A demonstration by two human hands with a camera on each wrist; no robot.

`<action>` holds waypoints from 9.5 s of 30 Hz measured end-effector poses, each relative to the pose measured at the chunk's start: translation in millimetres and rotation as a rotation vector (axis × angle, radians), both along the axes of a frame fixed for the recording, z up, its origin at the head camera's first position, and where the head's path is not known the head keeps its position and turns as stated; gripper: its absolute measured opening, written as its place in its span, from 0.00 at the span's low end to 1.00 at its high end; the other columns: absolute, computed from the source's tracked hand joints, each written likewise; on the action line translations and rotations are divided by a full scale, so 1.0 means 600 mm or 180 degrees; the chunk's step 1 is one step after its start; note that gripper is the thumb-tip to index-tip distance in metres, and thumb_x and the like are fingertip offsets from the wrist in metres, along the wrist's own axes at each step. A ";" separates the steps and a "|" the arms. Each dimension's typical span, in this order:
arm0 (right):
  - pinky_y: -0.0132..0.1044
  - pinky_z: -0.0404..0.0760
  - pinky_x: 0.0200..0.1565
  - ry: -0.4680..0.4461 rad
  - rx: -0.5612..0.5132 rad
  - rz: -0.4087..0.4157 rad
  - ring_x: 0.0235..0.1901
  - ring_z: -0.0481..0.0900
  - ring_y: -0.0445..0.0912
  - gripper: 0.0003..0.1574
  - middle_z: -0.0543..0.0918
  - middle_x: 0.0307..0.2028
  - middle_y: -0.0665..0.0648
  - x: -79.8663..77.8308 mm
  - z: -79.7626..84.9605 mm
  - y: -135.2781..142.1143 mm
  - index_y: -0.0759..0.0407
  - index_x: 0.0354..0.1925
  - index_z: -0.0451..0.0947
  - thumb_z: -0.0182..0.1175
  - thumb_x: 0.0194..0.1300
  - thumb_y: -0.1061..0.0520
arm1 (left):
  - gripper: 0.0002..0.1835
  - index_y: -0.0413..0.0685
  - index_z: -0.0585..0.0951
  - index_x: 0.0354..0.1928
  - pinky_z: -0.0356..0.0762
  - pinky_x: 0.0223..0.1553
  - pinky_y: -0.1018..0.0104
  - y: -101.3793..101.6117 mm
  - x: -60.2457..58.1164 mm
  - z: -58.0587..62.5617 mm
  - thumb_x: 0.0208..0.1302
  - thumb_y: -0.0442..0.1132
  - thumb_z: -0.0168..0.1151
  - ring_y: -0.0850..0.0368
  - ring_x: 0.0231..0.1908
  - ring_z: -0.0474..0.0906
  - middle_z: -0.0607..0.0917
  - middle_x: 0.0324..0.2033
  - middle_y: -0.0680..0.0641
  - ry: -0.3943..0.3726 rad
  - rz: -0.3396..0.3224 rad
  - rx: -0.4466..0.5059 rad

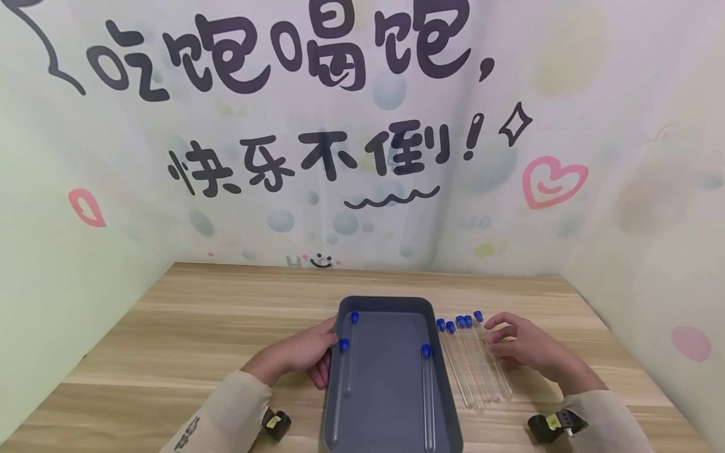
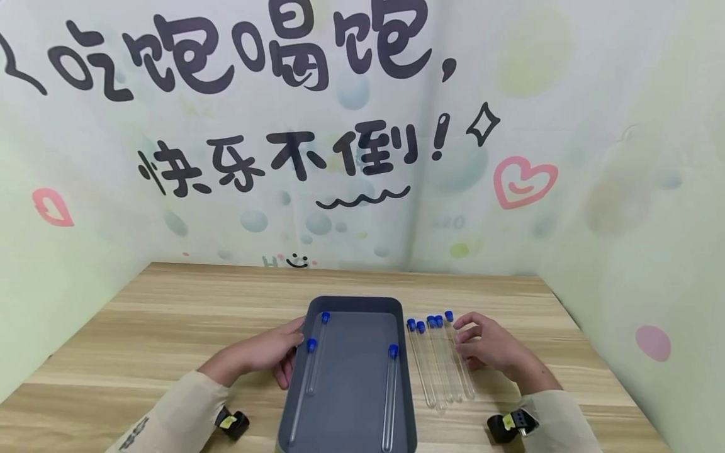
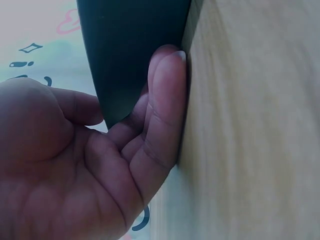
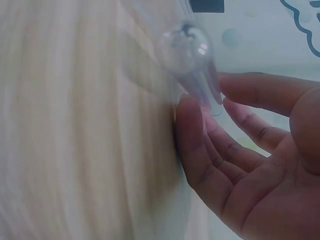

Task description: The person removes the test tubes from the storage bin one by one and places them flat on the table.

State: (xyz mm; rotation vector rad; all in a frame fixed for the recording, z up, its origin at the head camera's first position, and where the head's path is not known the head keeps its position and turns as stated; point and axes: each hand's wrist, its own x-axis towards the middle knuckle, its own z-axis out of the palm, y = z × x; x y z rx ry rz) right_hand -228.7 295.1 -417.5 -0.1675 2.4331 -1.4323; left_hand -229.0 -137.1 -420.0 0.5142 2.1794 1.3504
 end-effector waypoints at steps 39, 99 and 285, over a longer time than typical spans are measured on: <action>0.40 0.85 0.34 0.0530 0.0355 -0.0240 0.33 0.81 0.49 0.26 0.80 0.45 0.66 0.010 0.024 -0.027 0.69 0.60 0.66 0.61 0.70 0.59 | 0.31 0.54 0.47 0.80 0.85 0.19 0.54 0.003 0.003 0.000 0.78 0.37 0.31 0.54 0.14 0.79 0.80 0.17 0.41 -0.0042 0.0060 -0.0023; 0.47 0.90 0.39 0.0004 -0.0883 0.0231 0.39 0.85 0.55 0.23 0.78 0.47 0.67 -0.004 0.051 -0.359 0.66 0.62 0.68 0.57 0.71 0.60 | 0.29 0.54 0.50 0.79 0.85 0.19 0.55 0.000 0.001 0.004 0.78 0.38 0.31 0.53 0.16 0.80 0.81 0.19 0.41 -0.0134 0.0005 0.0021; 0.37 0.85 0.50 0.0236 -0.1441 0.0096 0.48 0.83 0.46 0.32 0.72 0.57 0.52 0.021 0.075 -0.086 0.49 0.66 0.66 0.61 0.67 0.65 | 0.30 0.54 0.48 0.80 0.84 0.18 0.56 -0.002 0.002 -0.001 0.79 0.38 0.31 0.53 0.15 0.79 0.79 0.18 0.42 -0.0063 0.0038 0.0031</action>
